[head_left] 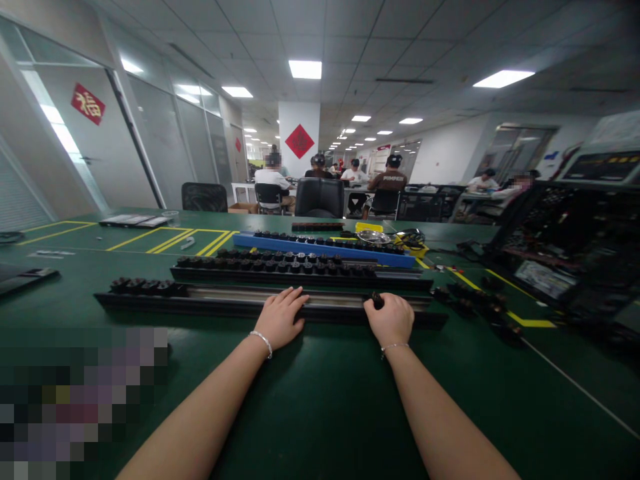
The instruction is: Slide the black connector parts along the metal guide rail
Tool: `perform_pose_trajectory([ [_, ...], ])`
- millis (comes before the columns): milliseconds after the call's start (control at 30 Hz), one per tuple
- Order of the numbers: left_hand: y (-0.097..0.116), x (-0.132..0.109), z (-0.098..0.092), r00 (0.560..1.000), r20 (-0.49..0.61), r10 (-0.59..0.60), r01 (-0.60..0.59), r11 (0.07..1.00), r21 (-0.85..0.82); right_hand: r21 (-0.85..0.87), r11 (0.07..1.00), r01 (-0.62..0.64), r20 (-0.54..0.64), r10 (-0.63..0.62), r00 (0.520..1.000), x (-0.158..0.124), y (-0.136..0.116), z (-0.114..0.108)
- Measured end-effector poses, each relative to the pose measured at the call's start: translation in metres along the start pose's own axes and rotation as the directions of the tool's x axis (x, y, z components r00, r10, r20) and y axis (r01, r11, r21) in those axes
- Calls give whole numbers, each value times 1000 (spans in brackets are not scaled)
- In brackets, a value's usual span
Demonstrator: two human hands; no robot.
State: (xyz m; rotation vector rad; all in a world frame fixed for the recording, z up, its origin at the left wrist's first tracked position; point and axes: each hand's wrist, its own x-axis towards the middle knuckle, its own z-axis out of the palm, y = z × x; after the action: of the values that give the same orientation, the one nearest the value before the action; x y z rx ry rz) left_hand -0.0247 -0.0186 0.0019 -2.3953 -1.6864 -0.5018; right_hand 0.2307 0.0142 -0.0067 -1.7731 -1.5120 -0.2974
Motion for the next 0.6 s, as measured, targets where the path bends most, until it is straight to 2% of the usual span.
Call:
perform_pose_trajectory([
  [600,-1,0,0,1000,5,9,-9,1000,1,-14,999,-37,-24,37,999,2,6,-3],
])
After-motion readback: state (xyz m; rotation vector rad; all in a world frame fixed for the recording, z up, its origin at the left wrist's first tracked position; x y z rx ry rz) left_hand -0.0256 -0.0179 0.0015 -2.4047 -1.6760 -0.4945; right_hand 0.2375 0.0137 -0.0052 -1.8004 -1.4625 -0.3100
